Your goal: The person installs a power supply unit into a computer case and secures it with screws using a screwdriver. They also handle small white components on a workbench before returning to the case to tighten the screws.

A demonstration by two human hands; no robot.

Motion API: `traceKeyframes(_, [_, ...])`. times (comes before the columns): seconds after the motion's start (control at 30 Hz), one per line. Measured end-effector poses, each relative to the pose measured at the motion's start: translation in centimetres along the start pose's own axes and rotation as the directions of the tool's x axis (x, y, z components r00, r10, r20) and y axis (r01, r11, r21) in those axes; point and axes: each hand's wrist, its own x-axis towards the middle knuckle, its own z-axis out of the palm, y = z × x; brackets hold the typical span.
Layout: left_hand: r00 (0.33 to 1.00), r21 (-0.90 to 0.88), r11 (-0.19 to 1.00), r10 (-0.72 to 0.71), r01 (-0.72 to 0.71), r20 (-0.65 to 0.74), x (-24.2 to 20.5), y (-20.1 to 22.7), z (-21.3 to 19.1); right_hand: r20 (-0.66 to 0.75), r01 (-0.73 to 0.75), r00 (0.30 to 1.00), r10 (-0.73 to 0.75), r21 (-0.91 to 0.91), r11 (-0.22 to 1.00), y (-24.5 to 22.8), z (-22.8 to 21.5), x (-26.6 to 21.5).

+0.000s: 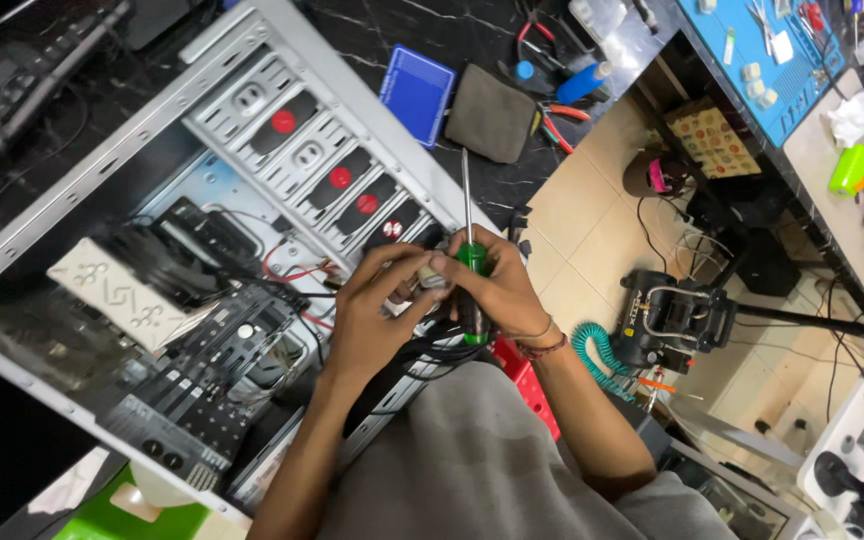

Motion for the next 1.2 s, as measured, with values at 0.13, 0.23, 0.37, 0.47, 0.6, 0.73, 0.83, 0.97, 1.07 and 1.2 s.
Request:
traceKeyframes(0.13, [0.998, -0.12, 0.992, -0.038, 0.044, 0.047, 1.9, 1.4, 2.2, 0.003, 0.034, 0.999, -0.034, 0.082, 0.996, -1.4, -3.9, -0.5])
traceKeyframes(0.23, [0.994, -0.187, 0.979, -0.066, 0.082, 0.092, 2.7, 2.8, 4.5, 0.066, 0.088, 0.993, -0.097, 0.132, 0.987, -3.1, -6.5, -1.1])
traceKeyframes(0.37, [0.989, -0.249, 0.961, -0.097, 0.122, 0.112, 3.9, 5.0, 6.6, 0.155, 0.091, 0.98, -0.125, 0.208, 0.974, -5.6, -9.1, -1.3])
traceKeyframes(0.47, [0.984, -0.285, 0.943, -0.148, 0.171, 0.1, 4.0, 6.4, 7.6, 0.216, 0.114, 0.964, -0.158, 0.205, 0.972, -5.6, -10.7, -1.3])
traceKeyframes(0.6, [0.97, -0.281, 0.929, -0.241, 0.241, 0.038, 4.1, 8.1, 8.5, 0.266, 0.127, 0.948, -0.172, 0.178, 0.976, -2.6, -13.4, -1.2])
traceKeyframes(0.73, [0.963, -0.262, 0.93, -0.269, 0.258, -0.007, 4.0, 9.3, 9.1, 0.305, 0.132, 0.934, -0.184, 0.183, 0.974, -4.4, -13.6, -2.2])
traceKeyframes(0.83, [0.968, -0.246, 0.94, -0.251, 0.237, -0.028, 3.7, 9.5, 9.2, 0.352, 0.179, 0.907, -0.233, 0.177, 0.968, -4.7, -14.0, -2.6])
traceKeyframes(0.97, [0.975, -0.25, 0.945, -0.221, 0.212, -0.01, 4.0, 10.3, 9.1, 0.353, 0.203, 0.9, -0.257, 0.182, 0.962, -5.0, -14.2, -2.9])
traceKeyframes(1.07, [0.977, -0.244, 0.947, -0.211, 0.207, 0.01, 4.2, 10.8, 9.4, 0.346, 0.216, 0.899, -0.268, 0.181, 0.959, -4.9, -14.7, -3.1])
traceKeyframes(1.2, [0.972, -0.253, 0.939, -0.23, 0.234, 0.046, 4.4, 11.8, 10.0, 0.305, 0.249, 0.905, -0.297, 0.185, 0.951, -5.1, -15.4, -3.6])
